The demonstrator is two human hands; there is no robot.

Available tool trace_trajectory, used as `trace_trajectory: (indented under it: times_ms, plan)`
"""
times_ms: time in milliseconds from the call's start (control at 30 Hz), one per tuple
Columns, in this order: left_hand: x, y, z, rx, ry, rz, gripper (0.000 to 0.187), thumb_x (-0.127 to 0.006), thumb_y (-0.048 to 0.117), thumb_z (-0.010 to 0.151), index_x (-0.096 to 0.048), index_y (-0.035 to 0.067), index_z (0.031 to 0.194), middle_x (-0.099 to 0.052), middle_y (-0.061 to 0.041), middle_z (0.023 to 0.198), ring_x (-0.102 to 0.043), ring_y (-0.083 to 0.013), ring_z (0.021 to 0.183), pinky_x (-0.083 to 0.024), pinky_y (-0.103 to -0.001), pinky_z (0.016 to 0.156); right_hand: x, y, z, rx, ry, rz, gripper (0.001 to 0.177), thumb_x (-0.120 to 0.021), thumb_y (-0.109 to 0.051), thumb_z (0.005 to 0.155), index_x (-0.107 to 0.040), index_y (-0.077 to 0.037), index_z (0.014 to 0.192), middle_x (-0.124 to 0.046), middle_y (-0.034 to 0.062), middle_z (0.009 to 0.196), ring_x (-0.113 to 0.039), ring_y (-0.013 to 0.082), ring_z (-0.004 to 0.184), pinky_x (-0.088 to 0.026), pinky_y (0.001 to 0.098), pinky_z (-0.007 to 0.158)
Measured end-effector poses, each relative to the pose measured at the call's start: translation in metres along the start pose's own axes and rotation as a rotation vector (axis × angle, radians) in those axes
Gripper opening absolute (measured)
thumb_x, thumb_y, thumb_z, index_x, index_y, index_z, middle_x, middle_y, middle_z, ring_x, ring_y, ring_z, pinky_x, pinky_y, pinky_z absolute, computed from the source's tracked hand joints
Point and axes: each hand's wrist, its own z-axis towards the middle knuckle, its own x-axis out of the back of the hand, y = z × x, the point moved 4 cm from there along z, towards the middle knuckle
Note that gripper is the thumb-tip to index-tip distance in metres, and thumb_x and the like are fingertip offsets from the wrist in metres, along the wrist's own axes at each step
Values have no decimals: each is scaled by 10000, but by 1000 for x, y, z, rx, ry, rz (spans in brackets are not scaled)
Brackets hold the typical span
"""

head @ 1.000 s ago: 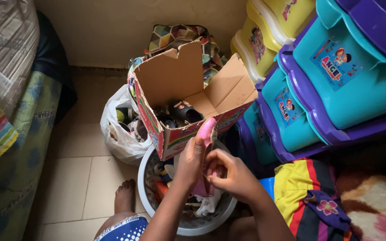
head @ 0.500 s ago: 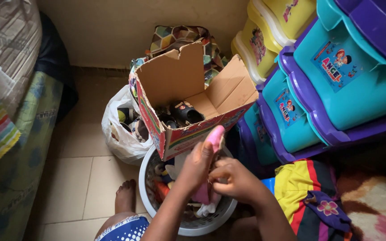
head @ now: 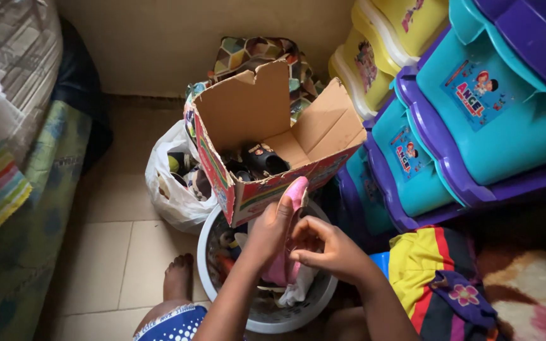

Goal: Cleaning several pairs of children's shoes with a cloth.

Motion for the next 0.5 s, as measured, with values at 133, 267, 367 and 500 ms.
trace_trajectory:
  times_ms: [133,267,367,500]
  plan:
    - [-1,1,-3,133,14,75,829,-334,754,921,-688,9,1004,-740,-165,859,-739,-287,839,-559,-404,757,6,23,6,-47,36,-251,156,-822,-151,787,-714,-56,849,-660,6,773,-608,74,735,-504,251,677]
    - [2,9,-4,47,69,79,795,-336,745,918,-672,36,1049,-721,-207,897,-717,-368,893,-534,-436,780,4,23,8,118,72,-387,144,-773,-143,773,-695,-25,796,-624,25,783,-612,117,724,-501,281,659]
    - [1,4,-3,15,74,89,788,-332,739,936,-653,23,1005,-708,-231,893,-704,-407,885,-533,-452,782,-2,4,4,268,80,-484,161,-747,-155,752,-664,-20,785,-621,61,787,-604,187,789,-487,331,725]
    - [2,5,-4,29,94,127,788,-345,742,931,-643,15,982,-708,-255,887,-700,-447,894,-540,-479,781,-8,0,6,363,61,-550,182,-712,-182,747,-624,-26,779,-622,92,819,-598,249,894,-475,377,813]
